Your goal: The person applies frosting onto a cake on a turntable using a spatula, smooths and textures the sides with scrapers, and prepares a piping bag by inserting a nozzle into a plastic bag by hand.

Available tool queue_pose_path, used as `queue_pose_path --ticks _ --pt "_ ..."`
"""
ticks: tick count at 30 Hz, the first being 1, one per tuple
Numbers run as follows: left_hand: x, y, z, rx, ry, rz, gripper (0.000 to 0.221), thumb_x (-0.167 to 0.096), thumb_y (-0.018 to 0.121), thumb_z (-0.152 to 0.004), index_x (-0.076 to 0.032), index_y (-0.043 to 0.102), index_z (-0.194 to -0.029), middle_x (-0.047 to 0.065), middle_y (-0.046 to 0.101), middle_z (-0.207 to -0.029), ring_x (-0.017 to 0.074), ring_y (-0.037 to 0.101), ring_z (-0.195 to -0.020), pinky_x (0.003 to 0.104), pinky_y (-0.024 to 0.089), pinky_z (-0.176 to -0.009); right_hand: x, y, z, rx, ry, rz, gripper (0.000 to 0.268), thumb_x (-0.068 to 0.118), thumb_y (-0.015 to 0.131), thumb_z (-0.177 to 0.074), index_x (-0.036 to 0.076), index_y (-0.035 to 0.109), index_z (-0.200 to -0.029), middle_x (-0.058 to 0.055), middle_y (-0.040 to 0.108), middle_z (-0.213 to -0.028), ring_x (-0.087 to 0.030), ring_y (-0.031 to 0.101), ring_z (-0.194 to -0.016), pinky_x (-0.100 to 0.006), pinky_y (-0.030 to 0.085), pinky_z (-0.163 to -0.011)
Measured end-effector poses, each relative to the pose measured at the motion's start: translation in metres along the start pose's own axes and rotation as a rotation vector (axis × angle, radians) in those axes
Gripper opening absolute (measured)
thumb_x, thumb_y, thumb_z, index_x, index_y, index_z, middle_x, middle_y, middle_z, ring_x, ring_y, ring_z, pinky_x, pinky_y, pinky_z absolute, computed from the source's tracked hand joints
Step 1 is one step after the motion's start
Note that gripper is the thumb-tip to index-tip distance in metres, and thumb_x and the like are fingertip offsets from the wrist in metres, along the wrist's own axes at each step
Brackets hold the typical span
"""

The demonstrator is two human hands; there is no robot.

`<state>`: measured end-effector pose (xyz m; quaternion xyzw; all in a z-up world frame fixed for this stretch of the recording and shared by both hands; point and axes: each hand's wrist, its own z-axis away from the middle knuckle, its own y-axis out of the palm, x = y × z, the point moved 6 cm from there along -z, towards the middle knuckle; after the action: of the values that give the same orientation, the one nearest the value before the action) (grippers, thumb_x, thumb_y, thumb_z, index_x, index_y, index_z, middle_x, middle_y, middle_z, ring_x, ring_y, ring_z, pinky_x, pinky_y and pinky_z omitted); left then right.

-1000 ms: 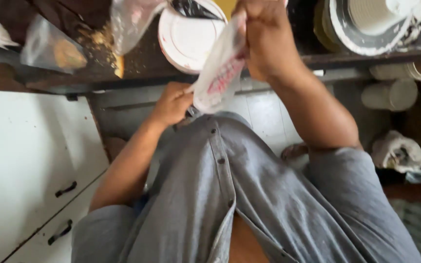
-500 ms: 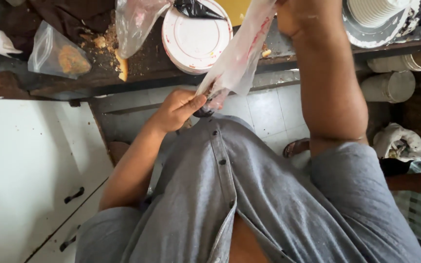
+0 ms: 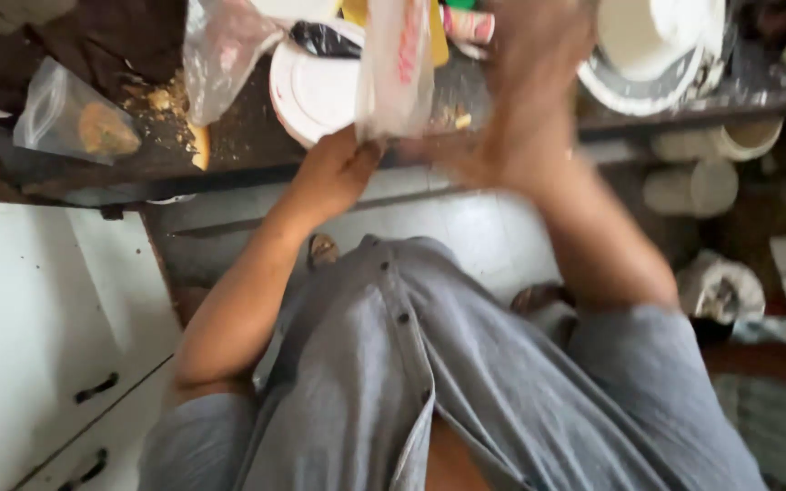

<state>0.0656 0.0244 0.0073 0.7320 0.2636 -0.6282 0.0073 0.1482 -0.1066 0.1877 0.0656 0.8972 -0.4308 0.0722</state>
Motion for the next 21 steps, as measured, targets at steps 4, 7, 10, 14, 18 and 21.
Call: queue_pose_path --ticks 4,7,10,14,18,21 --pt "-0.024 0.013 0.005 0.048 0.141 0.045 0.027 -0.015 0.051 -0.104 0.008 0.057 -0.116 0.024 0.068 -0.094 0.0361 0.069 -0.085 0.043 0.053 -0.075 0.014 0.046 0.038 0.184 -0.123 -0.212 0.037 0.015 0.078 -0.089 0.000 0.062 -0.119 -0.013 0.059 -0.107 -0.030 0.058 -0.099 -0.046 0.049 -0.082" --pt "-0.029 0.018 0.014 0.140 0.133 0.008 0.032 -0.022 0.051 -0.109 0.009 0.053 -0.114 0.018 0.063 -0.084 0.0289 0.062 -0.076 0.040 0.050 -0.069 -0.034 0.040 0.064 -0.007 -0.327 -0.243 0.021 -0.003 0.072 -0.087 -0.003 0.075 -0.107 -0.007 0.064 -0.090 -0.022 0.060 -0.079 -0.037 0.045 -0.063" --pt "-0.018 0.020 0.027 0.296 -0.053 0.178 0.031 -0.025 0.047 -0.113 -0.001 0.058 -0.097 0.006 0.057 -0.075 0.0157 0.054 -0.068 0.033 0.048 -0.066 -0.078 0.036 0.068 0.013 -0.139 -0.100 0.015 -0.001 0.079 -0.093 0.002 0.076 -0.107 -0.005 0.057 -0.085 -0.022 0.057 -0.080 -0.037 0.045 -0.064" --pt "-0.031 0.023 0.035 0.241 -0.081 0.213 0.024 -0.023 0.047 -0.109 -0.004 0.058 -0.099 0.001 0.056 -0.074 0.0119 0.053 -0.068 0.031 0.048 -0.064 -0.075 0.001 0.062 0.102 0.009 -0.379 0.054 -0.002 0.072 -0.084 0.003 0.055 -0.134 -0.023 0.054 -0.131 -0.040 0.051 -0.125 -0.055 0.044 -0.100" --pt "-0.033 0.036 0.045 0.379 -0.505 0.059 0.018 -0.023 0.049 -0.100 -0.010 0.061 -0.096 0.000 0.061 -0.070 0.0185 0.064 -0.055 0.036 0.053 -0.053 0.002 0.010 0.065 0.169 -0.303 -0.184 0.070 0.016 0.068 -0.074 0.010 0.051 -0.142 -0.021 0.049 -0.142 -0.040 0.041 -0.133 -0.062 0.024 -0.106" --pt "-0.066 0.052 0.043 0.498 -0.143 -0.178 0.033 -0.027 0.053 -0.109 -0.005 0.060 -0.085 0.005 0.063 -0.069 0.0215 0.063 -0.067 0.038 0.049 -0.065 0.012 0.036 0.066 0.184 -0.539 -0.283 0.024 0.014 0.070 -0.083 0.010 0.059 -0.103 -0.008 0.059 -0.097 -0.028 0.060 -0.094 -0.049 0.048 -0.103"
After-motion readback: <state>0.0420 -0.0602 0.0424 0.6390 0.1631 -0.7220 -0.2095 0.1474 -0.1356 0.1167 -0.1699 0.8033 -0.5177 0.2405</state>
